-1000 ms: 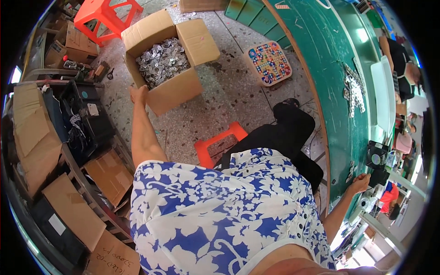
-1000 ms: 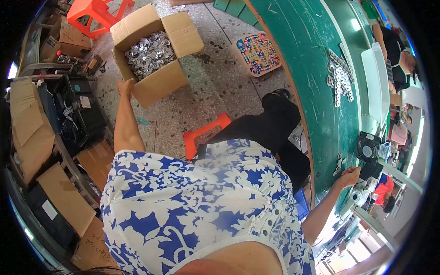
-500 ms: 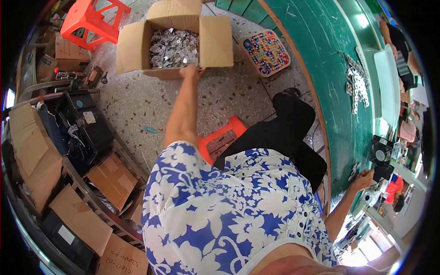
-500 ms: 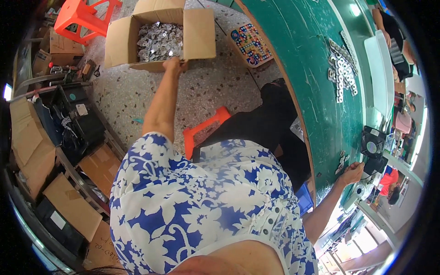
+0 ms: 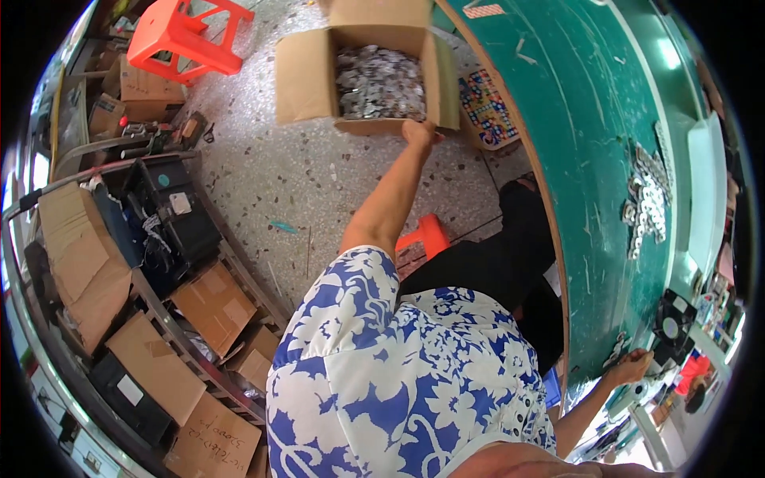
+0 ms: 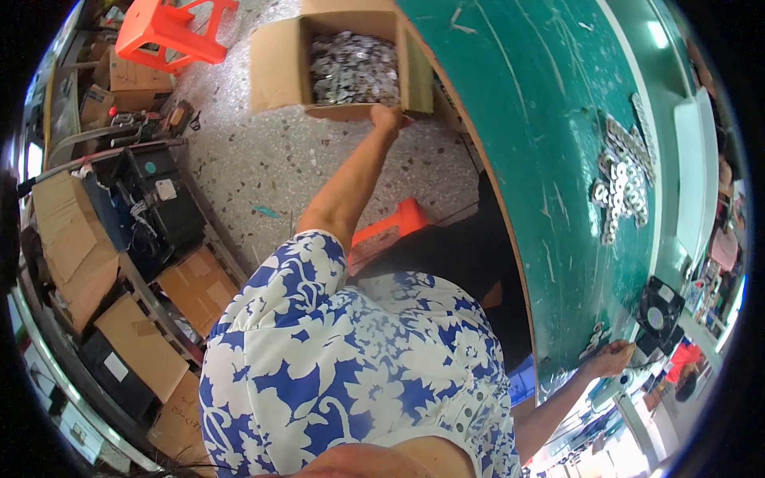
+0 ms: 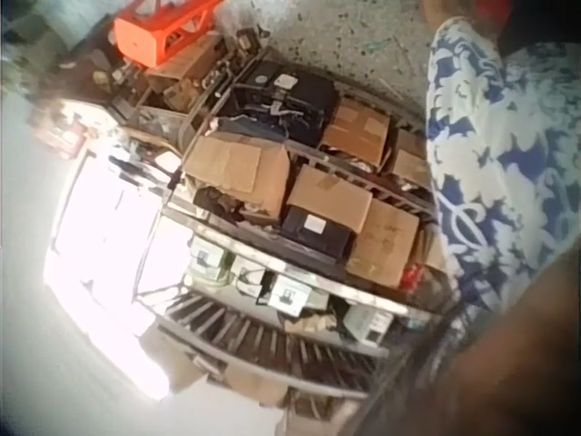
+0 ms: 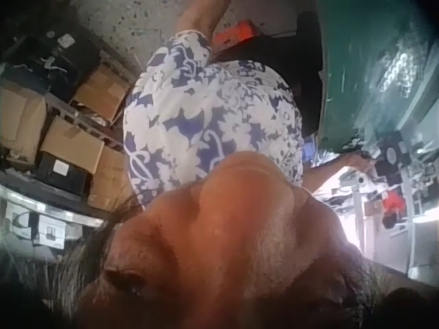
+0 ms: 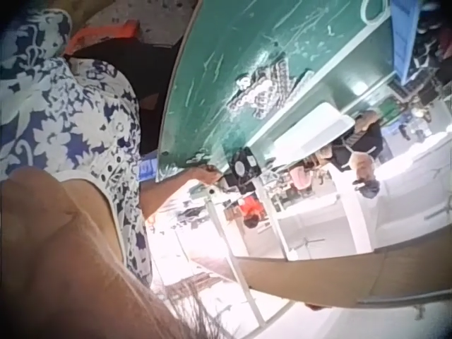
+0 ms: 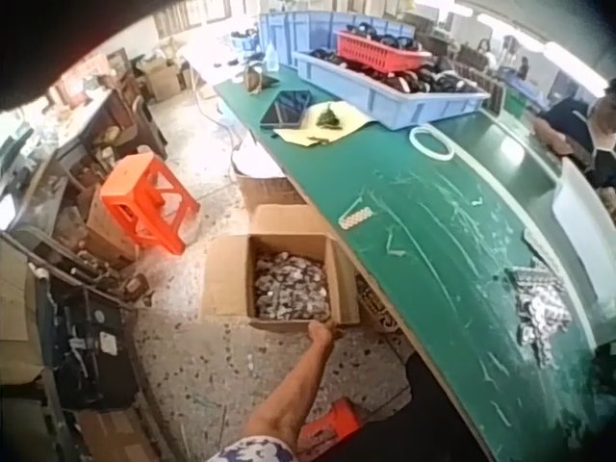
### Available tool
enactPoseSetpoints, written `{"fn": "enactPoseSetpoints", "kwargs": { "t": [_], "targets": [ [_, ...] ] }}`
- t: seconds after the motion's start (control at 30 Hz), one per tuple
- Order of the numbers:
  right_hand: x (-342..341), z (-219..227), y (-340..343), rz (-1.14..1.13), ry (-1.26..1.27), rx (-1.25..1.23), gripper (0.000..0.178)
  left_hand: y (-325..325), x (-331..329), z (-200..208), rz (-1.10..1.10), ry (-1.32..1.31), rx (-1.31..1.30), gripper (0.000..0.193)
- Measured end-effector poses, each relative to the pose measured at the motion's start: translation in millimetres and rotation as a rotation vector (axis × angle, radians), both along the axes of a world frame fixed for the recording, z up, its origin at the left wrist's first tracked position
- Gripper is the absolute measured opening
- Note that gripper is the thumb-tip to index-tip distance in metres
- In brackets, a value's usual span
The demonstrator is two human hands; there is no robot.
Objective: The person tests small LED circuit boards by pressing them against a coin battery by hand, retrieves a box of components, and tests more circuit boards with the battery.
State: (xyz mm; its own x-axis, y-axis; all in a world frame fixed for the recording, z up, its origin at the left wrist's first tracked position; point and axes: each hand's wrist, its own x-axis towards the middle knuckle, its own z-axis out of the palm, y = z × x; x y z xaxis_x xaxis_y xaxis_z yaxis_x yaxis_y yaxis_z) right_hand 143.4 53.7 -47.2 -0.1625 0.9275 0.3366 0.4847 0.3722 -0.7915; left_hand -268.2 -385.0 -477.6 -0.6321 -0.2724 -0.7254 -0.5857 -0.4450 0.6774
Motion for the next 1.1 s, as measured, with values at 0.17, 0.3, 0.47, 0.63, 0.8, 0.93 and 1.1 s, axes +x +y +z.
{"fn": "enactPoseSetpoints", "kwargs": {
  "t": [0.17, 0.3, 0.47, 0.63, 0.8, 0.93, 1.1],
  "targets": [
    [11.5, 13.4, -3.7, -0.026, -0.091, 0.107, 0.041, -8.4, 20.9, 5.4, -0.558, -0.026, -0.15, 0.026],
    [-2.4, 1.8, -3.3, 0.026, -0.11, 0.055, 0.043, -60.1, 31.8, -21.8, -0.294, -0.161, -0.036, 0.053],
    [-2.0, 4.8, -11.2, -0.021, -0.113, 0.098, 0.044, -56.1, 17.6, 0.3, -0.059, -0.038, 0.089, 0.109],
    [11.7, 0.3, 7.8, -0.011, -0.105, 0.113, 0.047, -44.0, 4.8, -24.0, -0.104, -0.115, 0.186, 0.119],
    [13.4, 9.9, 1.7, -0.002, -0.228, 0.121, 0.046, -21.5, -4.6, -55.8, -0.025, -0.026, 0.012, 0.111],
    [-3.8, 6.5, -12.9, 0.022, -0.214, 0.164, 0.047, -19.8, -27.4, -59.5, 0.064, -0.12, -0.119, 0.098],
    [-1.8, 6.2, -9.7, 0.01, -0.252, 0.174, 0.046, -41.9, -61.0, -16.6, 0.047, -0.331, -0.601, 0.026]
  ]
}}
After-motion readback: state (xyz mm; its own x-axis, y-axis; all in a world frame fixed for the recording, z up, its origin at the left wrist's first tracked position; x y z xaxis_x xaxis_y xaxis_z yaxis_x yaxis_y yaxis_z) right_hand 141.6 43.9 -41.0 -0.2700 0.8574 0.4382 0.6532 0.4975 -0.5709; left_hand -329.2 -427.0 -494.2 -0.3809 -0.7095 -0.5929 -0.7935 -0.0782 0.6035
